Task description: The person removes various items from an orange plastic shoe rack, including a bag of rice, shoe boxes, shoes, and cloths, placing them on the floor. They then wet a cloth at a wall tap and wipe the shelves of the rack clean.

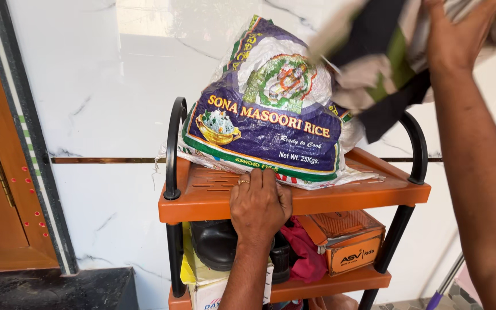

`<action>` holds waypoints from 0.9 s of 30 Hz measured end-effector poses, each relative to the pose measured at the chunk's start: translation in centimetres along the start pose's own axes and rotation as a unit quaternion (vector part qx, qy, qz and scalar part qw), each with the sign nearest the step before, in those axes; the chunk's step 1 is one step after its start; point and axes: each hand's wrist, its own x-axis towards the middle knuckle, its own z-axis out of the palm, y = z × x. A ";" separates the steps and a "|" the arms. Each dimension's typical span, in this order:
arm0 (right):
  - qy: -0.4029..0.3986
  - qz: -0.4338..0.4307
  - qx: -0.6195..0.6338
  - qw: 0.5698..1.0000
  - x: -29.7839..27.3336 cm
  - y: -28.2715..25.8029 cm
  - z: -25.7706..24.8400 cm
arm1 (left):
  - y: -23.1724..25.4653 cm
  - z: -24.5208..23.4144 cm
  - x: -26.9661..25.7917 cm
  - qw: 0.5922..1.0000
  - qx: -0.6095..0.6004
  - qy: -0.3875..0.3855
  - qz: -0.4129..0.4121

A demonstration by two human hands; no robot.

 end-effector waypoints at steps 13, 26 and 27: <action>-0.529 0.317 0.131 0.777 -2.9 -10.2 6.4 | 0.0 0.1 -0.1 1.000 0.011 -0.002 0.004; -0.486 0.230 0.086 0.839 -6.0 -9.7 6.9 | -0.1 0.2 -0.1 1.000 0.012 0.008 0.010; -0.454 0.210 0.104 0.860 -6.7 -9.6 6.8 | 0.0 0.2 -0.1 1.000 0.010 0.008 0.010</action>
